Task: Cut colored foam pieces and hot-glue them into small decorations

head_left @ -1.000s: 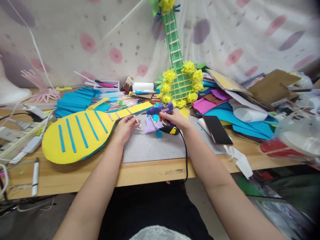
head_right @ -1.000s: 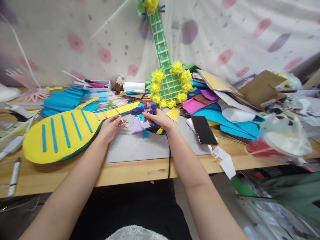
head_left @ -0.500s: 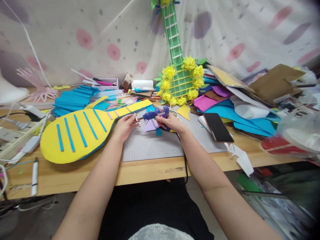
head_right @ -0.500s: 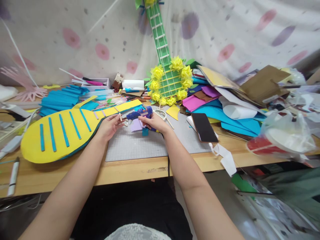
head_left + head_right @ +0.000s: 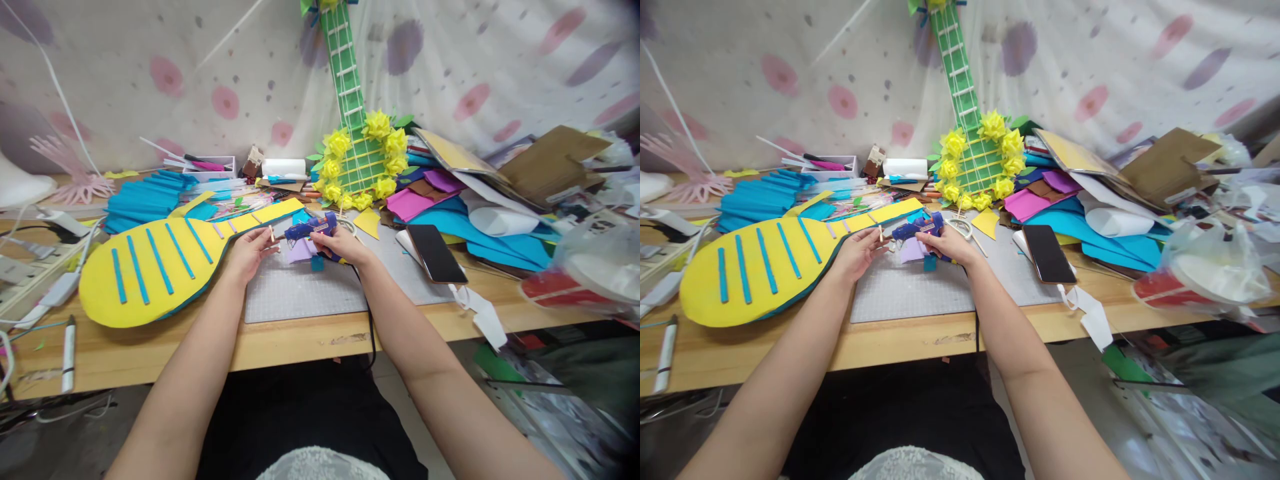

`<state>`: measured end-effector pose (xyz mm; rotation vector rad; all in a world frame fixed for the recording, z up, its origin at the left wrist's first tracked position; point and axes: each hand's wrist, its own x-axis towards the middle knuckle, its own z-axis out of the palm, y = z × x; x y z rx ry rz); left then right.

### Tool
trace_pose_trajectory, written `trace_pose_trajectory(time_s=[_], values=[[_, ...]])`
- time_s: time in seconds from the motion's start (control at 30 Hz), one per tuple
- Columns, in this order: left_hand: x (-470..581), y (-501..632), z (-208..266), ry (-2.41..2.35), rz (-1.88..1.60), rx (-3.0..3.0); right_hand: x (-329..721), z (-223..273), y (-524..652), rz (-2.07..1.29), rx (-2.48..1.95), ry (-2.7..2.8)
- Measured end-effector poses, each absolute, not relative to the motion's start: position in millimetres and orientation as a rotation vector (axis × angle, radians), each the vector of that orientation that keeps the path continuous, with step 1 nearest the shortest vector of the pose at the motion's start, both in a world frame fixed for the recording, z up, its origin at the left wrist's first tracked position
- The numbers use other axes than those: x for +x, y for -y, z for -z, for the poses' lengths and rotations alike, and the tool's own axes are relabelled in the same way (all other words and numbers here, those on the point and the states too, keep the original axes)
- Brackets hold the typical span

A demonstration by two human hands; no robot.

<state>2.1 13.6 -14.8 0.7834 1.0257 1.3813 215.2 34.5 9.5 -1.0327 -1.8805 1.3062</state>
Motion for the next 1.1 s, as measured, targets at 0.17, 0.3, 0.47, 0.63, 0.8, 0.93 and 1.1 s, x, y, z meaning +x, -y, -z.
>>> trace_pose_trajectory(time_s=[0.17,0.3,0.47,0.63,0.8,0.93,1.1], values=[[3.2,-12.9,13.3,-1.031,-1.358,0.775,213.4,-12.5,-33.2,-1.303,-1.066,1.858],[3.5,-13.0,13.6,-1.042,-1.333,0.765,213.4,-11.8,-34.3,-1.297,-1.078,1.849],[3.1,-12.5,15.4,-1.032,-1.323,0.791,213.8,-10.8,-34.4,-1.294,-1.084,1.83],[3.2,-11.0,14.5,-1.024,-1.297,0.827,214.7,-10.3,-35.7,-1.263,-1.121,1.817],[3.9,-9.9,12.9,-1.032,-1.275,0.844,216.2,-10.0,-37.5,-1.216,-1.169,1.819],[4.1,-9.6,12.7,-1.022,-1.264,0.848,216.8,-9.6,-38.0,-1.202,-1.17,1.819],[4.5,-9.8,12.4,-1.03,-1.236,0.853,217.4,-6.7,-39.9,-1.193,-1.177,1.801]])
